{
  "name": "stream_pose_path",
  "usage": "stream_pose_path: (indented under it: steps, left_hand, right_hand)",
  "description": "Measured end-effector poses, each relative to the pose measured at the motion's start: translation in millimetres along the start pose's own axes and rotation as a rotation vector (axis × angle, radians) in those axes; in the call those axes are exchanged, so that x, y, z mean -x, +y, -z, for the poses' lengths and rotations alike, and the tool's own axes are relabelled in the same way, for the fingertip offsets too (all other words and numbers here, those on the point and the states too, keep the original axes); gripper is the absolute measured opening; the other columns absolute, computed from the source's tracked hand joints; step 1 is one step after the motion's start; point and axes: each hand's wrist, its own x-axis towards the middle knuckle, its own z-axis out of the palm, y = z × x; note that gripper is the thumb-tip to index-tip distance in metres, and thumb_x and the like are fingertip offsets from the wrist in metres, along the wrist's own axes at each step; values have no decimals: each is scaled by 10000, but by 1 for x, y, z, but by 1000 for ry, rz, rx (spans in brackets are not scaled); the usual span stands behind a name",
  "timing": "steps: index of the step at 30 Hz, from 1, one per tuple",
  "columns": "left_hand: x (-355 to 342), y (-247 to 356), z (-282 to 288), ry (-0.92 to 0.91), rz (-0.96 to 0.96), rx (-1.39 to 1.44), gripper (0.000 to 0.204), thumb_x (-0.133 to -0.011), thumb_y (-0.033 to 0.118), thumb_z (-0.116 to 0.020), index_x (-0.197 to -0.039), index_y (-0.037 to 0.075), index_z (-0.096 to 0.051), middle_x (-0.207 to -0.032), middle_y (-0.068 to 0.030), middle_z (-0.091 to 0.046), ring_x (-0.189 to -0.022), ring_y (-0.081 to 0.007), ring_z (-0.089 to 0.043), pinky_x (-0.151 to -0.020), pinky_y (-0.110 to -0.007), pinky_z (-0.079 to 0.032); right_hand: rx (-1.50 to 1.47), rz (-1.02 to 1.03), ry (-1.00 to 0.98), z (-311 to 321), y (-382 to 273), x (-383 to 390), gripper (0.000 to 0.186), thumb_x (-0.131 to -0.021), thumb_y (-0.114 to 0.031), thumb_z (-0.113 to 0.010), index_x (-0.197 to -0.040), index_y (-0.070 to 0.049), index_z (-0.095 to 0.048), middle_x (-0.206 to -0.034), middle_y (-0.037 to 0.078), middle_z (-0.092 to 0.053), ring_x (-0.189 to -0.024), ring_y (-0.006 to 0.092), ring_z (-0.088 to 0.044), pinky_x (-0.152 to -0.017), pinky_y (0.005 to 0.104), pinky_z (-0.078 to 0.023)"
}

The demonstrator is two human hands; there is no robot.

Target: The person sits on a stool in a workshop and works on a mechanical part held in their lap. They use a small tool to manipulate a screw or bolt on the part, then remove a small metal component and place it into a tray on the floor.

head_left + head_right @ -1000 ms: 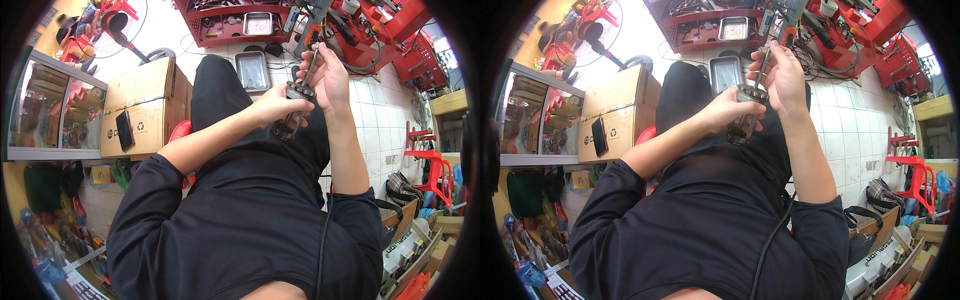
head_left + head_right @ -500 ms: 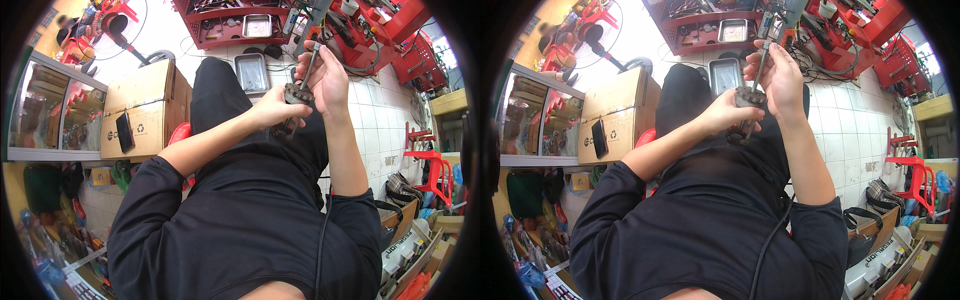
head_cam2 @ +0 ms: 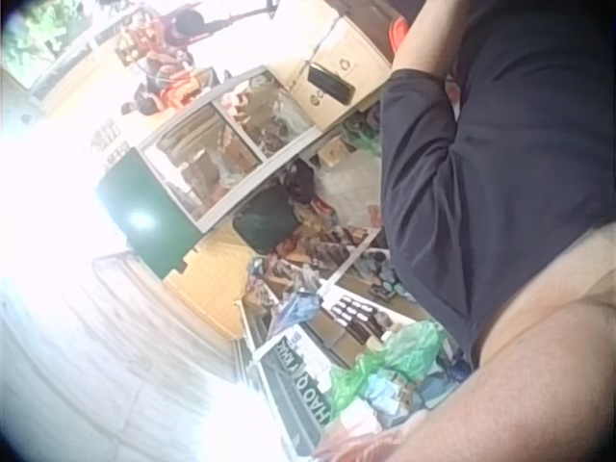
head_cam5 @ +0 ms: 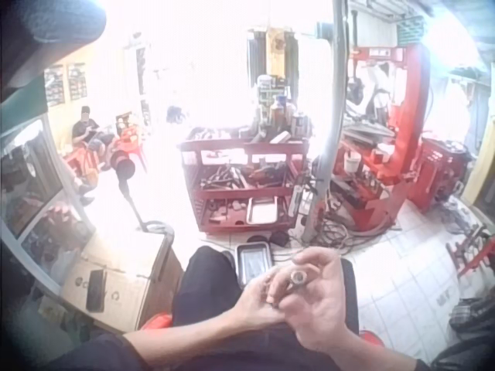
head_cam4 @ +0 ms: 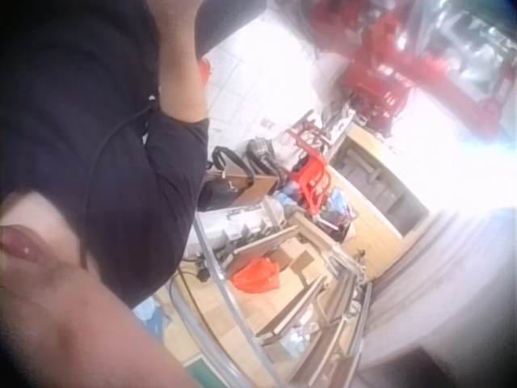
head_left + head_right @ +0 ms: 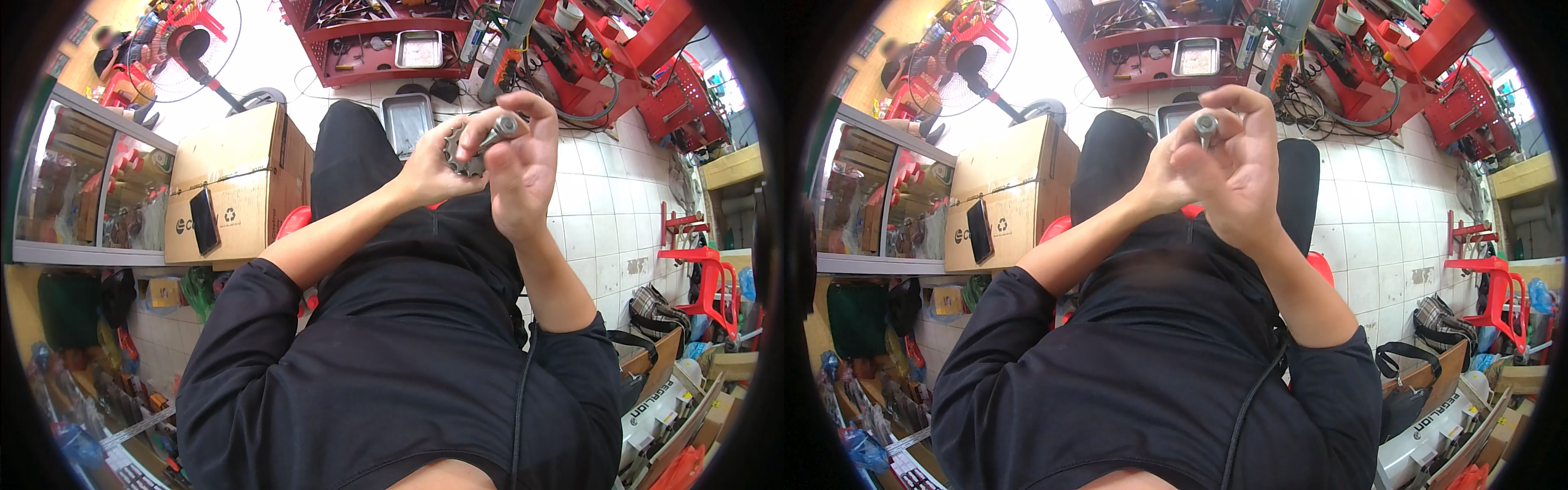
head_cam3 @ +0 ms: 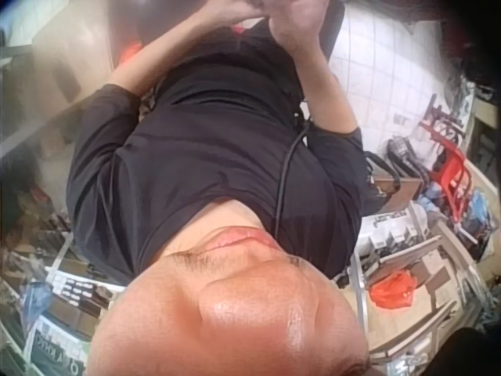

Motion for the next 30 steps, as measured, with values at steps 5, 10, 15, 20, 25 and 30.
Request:
stream_pose_path:
  steps: [5, 10, 15, 20, 25, 30]
  left_hand:
    - [1, 1, 2, -35, -40, 16, 553, -615, 162, -825, -1076, 26, -551, -903, -90, -637, -840, -133, -589, -764, -315, -495]
    - [6, -2, 2, -63, -27, 9, 603, -621, 169, -829, -1131, 21, -544, -1013, -100, -635, -916, -145, -595, -805, -319, -493]
    - [7, -5, -3, -48, 47, 94, 658, -636, 160, -821, -1209, 14, -530, -1062, -104, -628, -966, -140, -595, -841, -318, -493]
    - [6, -2, -2, -61, 80, 69, 628, -665, 161, -812, -1202, 10, -525, -1054, -87, -620, -970, -131, -585, -844, -311, -489]
    - [7, -4, -2, -98, 130, 151, 550, -716, 158, -799, -1169, 12, -523, -1064, -55, -597, -986, -116, -565, -845, -304, -481]
    - [9, -13, -6, -32, 121, 127, 634, -647, 138, -805, -1201, 13, -522, -1001, -74, -622, -910, -112, -578, -802, -301, -496]
  right_hand:
    - [140, 70, 76, -5, 5, 6, 256, -973, -105, -534, -1170, -36, -385, -825, 97, -537, -717, 145, -521, -692, 273, -444]
    - [162, -31, 71, -4, 0, 3, 261, -990, -148, -509, -1186, -12, -403, -853, 99, -540, -764, 138, -514, -736, 276, -439]
    - [71, -33, 147, -4, 4, 0, 252, -1022, -198, -435, -1186, -7, -437, -880, 102, -547, -792, 139, -521, -764, 283, -442]
    - [38, -31, 160, 7, 14, 0, 252, -1016, -191, -442, -1193, -14, -417, -893, 112, -556, -792, 153, -544, -758, 302, -461]
    - [-95, -118, 158, 9, 9, -3, 244, -1004, -145, -469, -1199, -24, -386, -908, 125, -566, -802, 163, -559, -747, 313, -478]
    - [15, -65, 213, 9, 15, -3, 264, -1022, -192, -428, -1201, 2, -428, -911, 122, -571, -803, 171, -571, -759, 318, -485]
